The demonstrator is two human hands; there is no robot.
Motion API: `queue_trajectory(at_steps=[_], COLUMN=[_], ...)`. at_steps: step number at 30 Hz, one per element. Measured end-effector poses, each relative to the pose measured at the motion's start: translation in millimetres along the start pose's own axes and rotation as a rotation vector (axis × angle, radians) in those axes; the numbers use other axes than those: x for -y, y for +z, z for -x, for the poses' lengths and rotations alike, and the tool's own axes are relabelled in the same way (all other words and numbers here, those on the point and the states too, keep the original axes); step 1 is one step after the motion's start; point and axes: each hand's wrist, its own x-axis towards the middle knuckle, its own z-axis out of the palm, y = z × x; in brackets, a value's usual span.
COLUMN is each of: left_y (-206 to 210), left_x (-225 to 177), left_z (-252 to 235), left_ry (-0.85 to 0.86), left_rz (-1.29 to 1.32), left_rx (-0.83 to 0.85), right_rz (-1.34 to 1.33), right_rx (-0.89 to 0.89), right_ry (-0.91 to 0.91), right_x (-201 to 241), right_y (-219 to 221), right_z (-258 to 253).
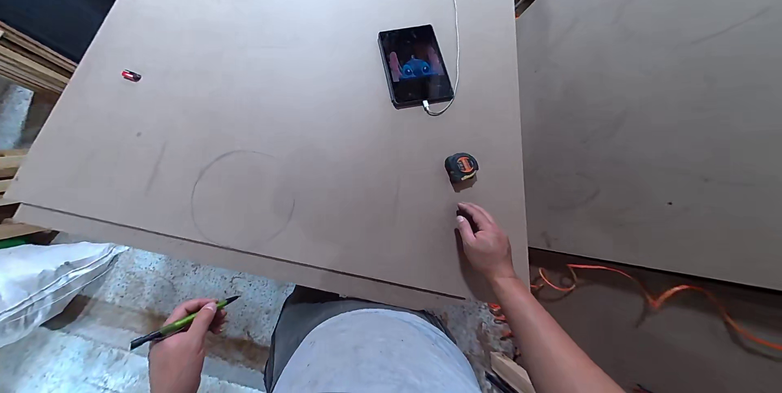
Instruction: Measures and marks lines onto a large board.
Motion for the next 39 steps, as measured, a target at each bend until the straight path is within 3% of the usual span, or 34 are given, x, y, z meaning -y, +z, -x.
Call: queue_trajectory(at_steps=[7, 13, 20, 24, 29, 35, 39], left_y=[37, 81, 135, 171, 208, 170, 166], left_x=[-15, -17, -30, -45, -55, -21, 1], left_z=[-131, -201, -190, -194, -225, -177, -136], left_ry=[-0.008, -0.043, -0.027, -0.006, 0.000, -0.083, -0.091], left_rz=[-0.037, -0.093, -0.035, -0.038, -0.009, -0.165, -0.244], left_rx=[0.211, 0.380, 0.343, 0.357, 0.457, 0.746, 0.908], right_rz=[0.122, 0.060, 0.015, 0.007, 0.110, 0.248, 0.278], right_rx=[-0.054, -0.094, -0.030, -0.051, -0.091, -0.084, -0.099], right_ry=[0.127, 0.192, -0.074, -0.109, -0.156, -0.124, -0.116], right_x=[8, 50, 78, 87, 81, 86, 84], right_y=[12, 15, 47, 67, 89, 93, 95], right_z=[-5, -31, -133, -193, -207, -208, -212])
